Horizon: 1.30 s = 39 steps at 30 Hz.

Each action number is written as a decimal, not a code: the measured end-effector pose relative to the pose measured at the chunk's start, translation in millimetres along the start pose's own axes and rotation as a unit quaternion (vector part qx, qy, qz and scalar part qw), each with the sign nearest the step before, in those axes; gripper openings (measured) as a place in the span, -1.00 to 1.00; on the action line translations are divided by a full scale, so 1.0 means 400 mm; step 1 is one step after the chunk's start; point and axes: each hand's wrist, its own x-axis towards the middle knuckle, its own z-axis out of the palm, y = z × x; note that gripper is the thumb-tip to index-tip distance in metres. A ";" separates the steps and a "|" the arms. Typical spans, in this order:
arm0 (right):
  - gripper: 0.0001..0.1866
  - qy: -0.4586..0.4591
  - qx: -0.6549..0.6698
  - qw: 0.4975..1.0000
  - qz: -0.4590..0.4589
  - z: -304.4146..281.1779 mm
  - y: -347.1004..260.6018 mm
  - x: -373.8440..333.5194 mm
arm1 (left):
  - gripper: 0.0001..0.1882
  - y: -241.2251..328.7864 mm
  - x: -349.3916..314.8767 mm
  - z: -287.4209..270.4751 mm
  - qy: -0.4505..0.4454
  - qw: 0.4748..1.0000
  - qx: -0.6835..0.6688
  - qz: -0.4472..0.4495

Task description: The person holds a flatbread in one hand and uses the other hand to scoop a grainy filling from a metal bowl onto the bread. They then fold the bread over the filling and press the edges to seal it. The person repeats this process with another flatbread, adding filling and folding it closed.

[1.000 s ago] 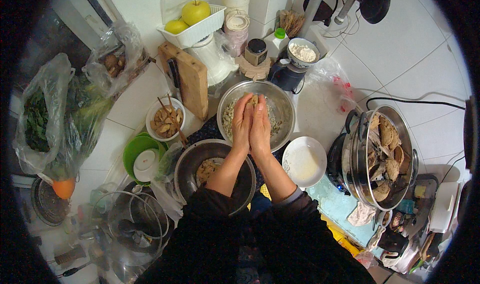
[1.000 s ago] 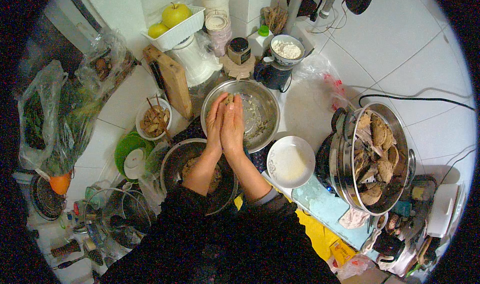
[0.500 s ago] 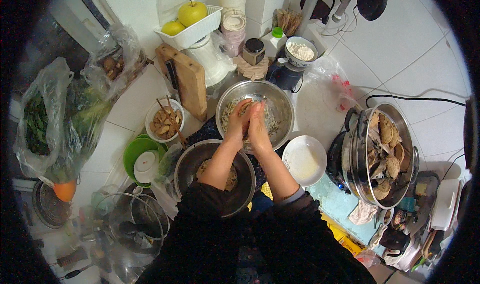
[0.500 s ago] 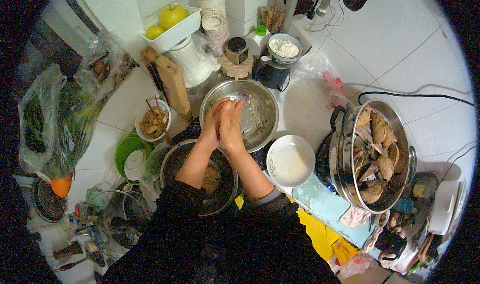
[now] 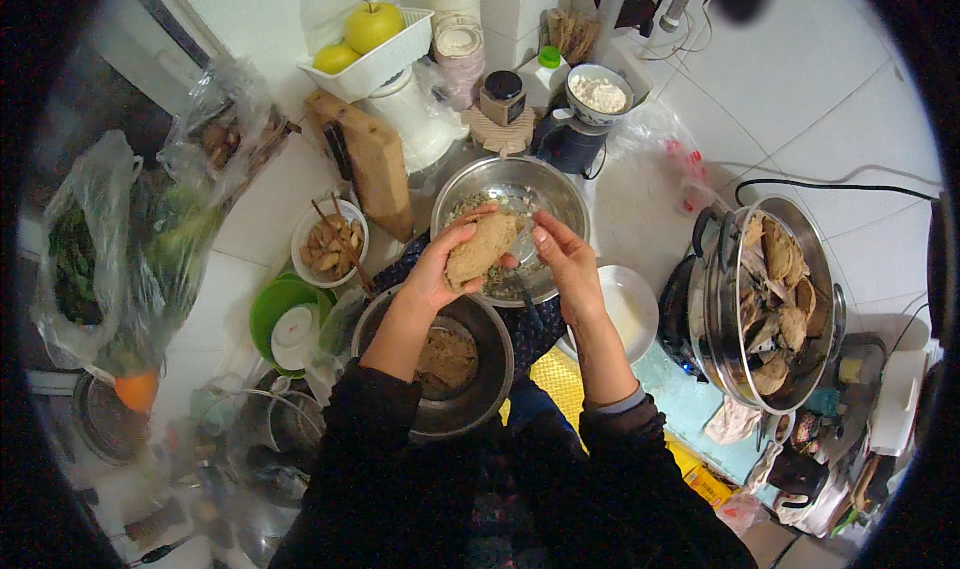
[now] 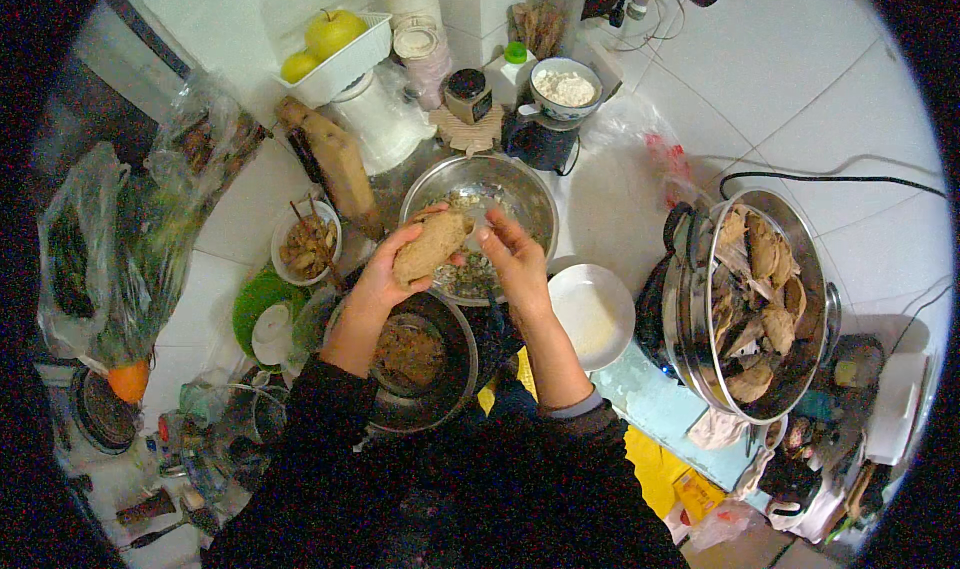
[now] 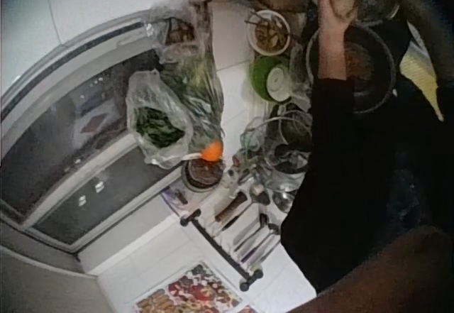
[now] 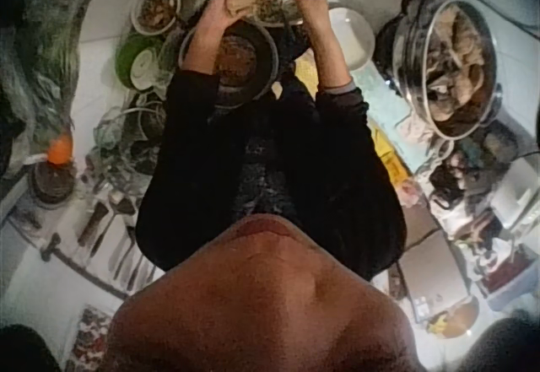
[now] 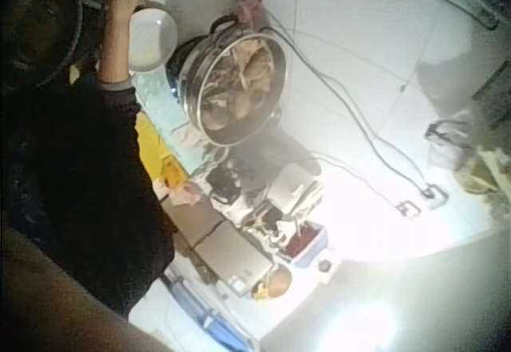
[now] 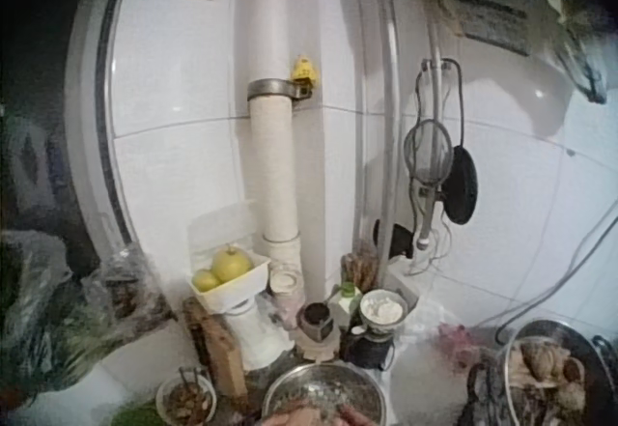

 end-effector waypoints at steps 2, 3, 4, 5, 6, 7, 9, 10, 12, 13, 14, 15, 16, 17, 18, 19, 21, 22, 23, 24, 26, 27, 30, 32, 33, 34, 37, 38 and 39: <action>-0.52 -0.076 0.060 0.995 0.025 -0.012 0.005 -0.009 | -0.53 0.009 -0.018 0.011 -0.024 1.000 0.002 -0.001; -0.52 -0.110 0.091 0.989 0.045 -0.014 0.008 -0.014 | -0.51 0.013 -0.026 0.016 -0.038 0.999 0.003 -0.002; -0.52 -0.120 0.101 0.986 0.047 -0.013 0.010 -0.020 | -0.51 0.015 -0.034 0.021 -0.043 0.999 0.012 -0.002; -0.53 -0.131 0.116 0.983 0.046 -0.011 0.012 -0.026 | -0.51 0.017 -0.041 0.026 -0.048 0.999 0.021 -0.002; -0.53 -0.142 0.131 0.980 0.045 -0.007 0.012 -0.032 | -0.51 0.019 -0.046 0.030 -0.053 0.998 0.034 -0.003; -0.54 -0.160 0.159 0.974 0.038 -0.007 0.008 -0.038 | -0.51 0.022 -0.052 0.033 -0.065 0.997 0.038 -0.004; -0.57 -0.142 0.154 0.977 0.040 0.000 0.002 -0.049 | -0.51 0.027 -0.060 0.038 -0.088 0.995 0.049 -0.006; -0.58 -0.131 0.150 0.979 0.045 0.004 -0.002 -0.053 | -0.50 0.028 -0.062 0.041 -0.087 0.995 0.049 -0.011; -0.61 -0.121 0.127 0.984 0.017 0.005 -0.011 -0.063 | -0.50 0.030 -0.064 0.046 -0.084 0.995 0.048 -0.018; -0.63 -0.124 0.122 0.985 -0.006 0.006 -0.014 -0.066 | -0.50 0.031 -0.065 0.049 -0.082 0.995 0.052 -0.020; -0.64 -0.115 0.105 0.988 -0.003 0.007 -0.017 -0.069 | -0.49 0.031 -0.067 0.051 -0.081 0.995 0.056 -0.021; -0.65 -0.113 0.097 0.989 -0.012 0.008 -0.019 -0.073 | -0.49 0.032 -0.068 0.055 -0.079 0.995 0.060 -0.022; -0.66 -0.117 0.094 0.988 -0.026 0.009 -0.021 -0.076 | -0.49 0.033 -0.069 0.058 -0.081 0.995 0.061 -0.019; -0.67 -0.114 0.076 0.990 -0.040 0.009 -0.022 -0.077 | -0.49 0.033 -0.071 0.062 -0.083 0.994 0.062 -0.017; -0.67 -0.117 0.063 0.989 -0.060 0.010 -0.023 -0.079 | -0.49 0.033 -0.072 0.066 -0.090 0.994 0.061 -0.014; -0.68 -0.120 0.049 0.988 -0.079 0.010 -0.023 -0.080 | -0.50 0.033 -0.074 0.069 -0.087 0.994 0.065 -0.012; -0.70 -0.108 0.021 0.989 -0.103 0.010 -0.025 -0.083 | -0.50 0.033 -0.078 0.076 -0.090 0.993 0.070 -0.007; -0.71 -0.100 0.003 0.989 -0.113 0.010 -0.027 -0.084 | -0.50 0.033 -0.079 0.080 -0.090 0.994 0.066 -0.009; -0.72 -0.098 0.000 0.988 -0.123 0.010 -0.029 -0.087 | -0.50 0.033 -0.080 0.082 -0.090 0.994 0.061 -0.010; -0.73 -0.092 -0.007 0.987 -0.133 0.011 -0.031 -0.090 | -0.50 0.033 -0.081 0.085 -0.090 0.994 0.057 -0.012; -0.75 -0.082 -0.019 0.985 -0.150 0.015 -0.037 -0.095 | -0.50 0.035 -0.084 0.088 -0.100 0.994 0.046 -0.014; -0.75 -0.076 -0.023 0.985 -0.156 0.017 -0.041 -0.098 | -0.50 0.036 -0.085 0.089 -0.105 0.994 0.038 -0.015; -0.78 -0.052 -0.080 0.978 -0.186 0.020 -0.053 -0.104 | -0.51 0.035 -0.088 0.093 -0.084 0.994 0.064 -0.018; -0.81 -0.035 -0.139 0.965 -0.219 0.018 -0.059 -0.106 | -0.51 0.031 -0.090 0.094 -0.082 0.994 0.067 -0.018; -0.82 -0.027 -0.173 0.955 -0.240 0.016 -0.061 -0.106 | -0.51 0.029 -0.090 0.095 -0.081 0.994 0.070 -0.018; -0.83 -0.017 -0.208 0.940 -0.269 0.015 -0.063 -0.106 | -0.51 0.027 -0.090 0.095 -0.079 0.994 0.071 -0.018; -0.83 -0.016 -0.221 0.939 -0.263 0.012 -0.061 -0.103 | -0.51 0.023 -0.091 0.094 -0.074 0.994 0.073 -0.018; -0.81 -0.028 -0.195 0.949 -0.245 0.011 -0.060 -0.102 | -0.51 0.024 -0.092 0.092 -0.073 0.994 0.073 -0.018; -0.79 -0.037 -0.175 0.956 -0.233 0.011 -0.058 -0.101 | -0.50 0.025 -0.093 0.091 -0.074 0.994 0.073 -0.020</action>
